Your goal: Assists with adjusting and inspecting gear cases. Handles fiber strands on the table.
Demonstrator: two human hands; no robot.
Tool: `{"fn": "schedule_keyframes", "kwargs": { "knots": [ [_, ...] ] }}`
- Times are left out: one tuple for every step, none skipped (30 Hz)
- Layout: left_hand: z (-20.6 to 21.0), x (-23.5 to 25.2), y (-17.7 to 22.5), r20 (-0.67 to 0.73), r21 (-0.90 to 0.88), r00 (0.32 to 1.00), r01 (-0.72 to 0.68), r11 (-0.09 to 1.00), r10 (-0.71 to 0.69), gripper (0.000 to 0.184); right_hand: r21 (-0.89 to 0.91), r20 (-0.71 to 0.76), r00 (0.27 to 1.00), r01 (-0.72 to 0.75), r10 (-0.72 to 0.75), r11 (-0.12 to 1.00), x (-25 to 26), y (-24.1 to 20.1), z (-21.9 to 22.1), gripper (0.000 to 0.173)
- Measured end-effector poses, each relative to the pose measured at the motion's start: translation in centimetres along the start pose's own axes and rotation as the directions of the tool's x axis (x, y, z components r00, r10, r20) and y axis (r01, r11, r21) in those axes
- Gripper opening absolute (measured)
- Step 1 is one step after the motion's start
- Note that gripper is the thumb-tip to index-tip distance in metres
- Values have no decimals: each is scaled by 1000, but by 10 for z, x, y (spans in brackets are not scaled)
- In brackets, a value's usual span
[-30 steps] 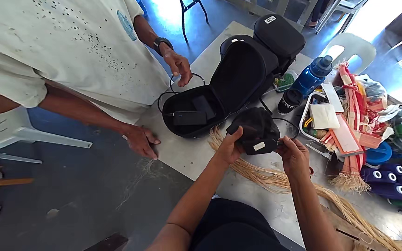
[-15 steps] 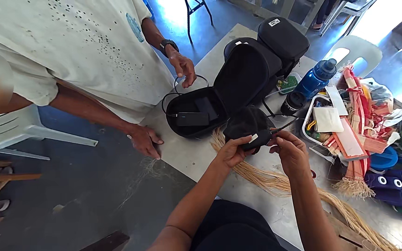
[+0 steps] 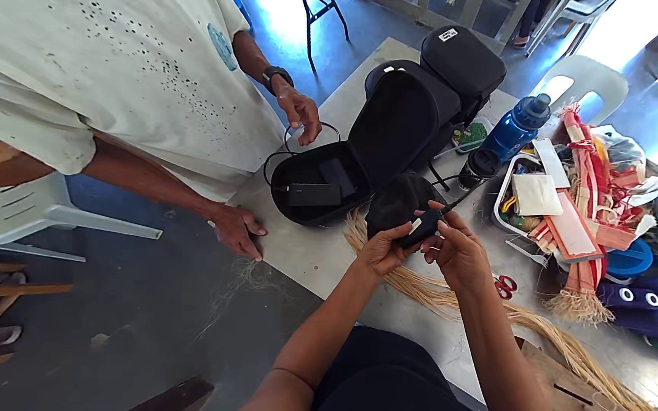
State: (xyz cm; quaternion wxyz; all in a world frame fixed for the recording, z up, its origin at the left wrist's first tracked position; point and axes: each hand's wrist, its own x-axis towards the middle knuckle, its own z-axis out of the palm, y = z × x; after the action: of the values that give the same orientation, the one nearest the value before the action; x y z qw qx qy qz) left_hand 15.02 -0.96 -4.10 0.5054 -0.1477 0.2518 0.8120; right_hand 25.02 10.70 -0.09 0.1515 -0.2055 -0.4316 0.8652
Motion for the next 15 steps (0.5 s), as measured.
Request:
{"fn": "schedule_keyframes", "kwargs": {
  "knots": [
    [-1, 1, -1, 2, -7, 1000, -7, 1000, 7, 13, 18, -20, 1000, -5, 5, 1000, 0, 1, 2, 37],
    [-2, 3, -2, 10, -14, 1000, -10, 1000, 11, 13, 30, -33, 999, -5, 6, 1000, 0, 2, 3, 38],
    [-2, 3, -3, 10, -21, 1000, -15, 1000, 16, 12, 34, -37, 999, -2, 3, 999, 0, 2, 3, 39],
    [-2, 4, -4, 16, -25, 1000, -18, 1000, 19, 12, 30, -42, 999, 2, -1, 1000, 0, 2, 4, 39],
    [-3, 5, -5, 32, -28, 999, -20, 999, 21, 12, 25, -47, 999, 8, -7, 1000, 0, 3, 4, 40],
    [-4, 5, -6, 36, -31, 999, -22, 999, 23, 12, 22, -51, 999, 20, -19, 1000, 0, 3, 4, 39],
    [-4, 6, -6, 43, -29, 999, -24, 999, 25, 13, 18, -51, 998, 33, -32, 999, 0, 4, 5, 40],
    [-5, 6, -7, 48, -25, 999, -25, 999, 26, 12, 15, -51, 998, 43, -42, 999, 1, 5, 4, 40],
    [-5, 7, -7, 51, -19, 998, -25, 1000, 26, 12, 14, -52, 998, 45, -44, 999, 1, 5, 4, 40],
    [-6, 8, -7, 55, -16, 998, -26, 1000, 27, 13, 11, -48, 998, 41, -41, 999, 1, 6, 3, 40],
    [-6, 8, -7, 55, -9, 998, -29, 1000, 29, 13, 7, -32, 999, 34, -34, 999, 0, 5, 1, 39],
    [-4, 7, -6, 47, 13, 998, -38, 999, 37, 14, -7, -1, 1000, 29, -29, 1000, 0, 5, -2, 40],
    [0, 5, -3, 28, 51, 998, -55, 997, 54, 15, -33, 27, 999, 35, -34, 999, 1, 3, -6, 41],
    [5, 2, 1, -6, 95, 997, -77, 993, 78, 15, -89, 32, 998, 60, -57, 994, 1, 0, -10, 42],
    [11, -1, 6, -41, 159, 993, -100, 982, 108, 15, -199, 10, 994, 112, -113, 974, 0, -3, -15, 42]
  ]
}}
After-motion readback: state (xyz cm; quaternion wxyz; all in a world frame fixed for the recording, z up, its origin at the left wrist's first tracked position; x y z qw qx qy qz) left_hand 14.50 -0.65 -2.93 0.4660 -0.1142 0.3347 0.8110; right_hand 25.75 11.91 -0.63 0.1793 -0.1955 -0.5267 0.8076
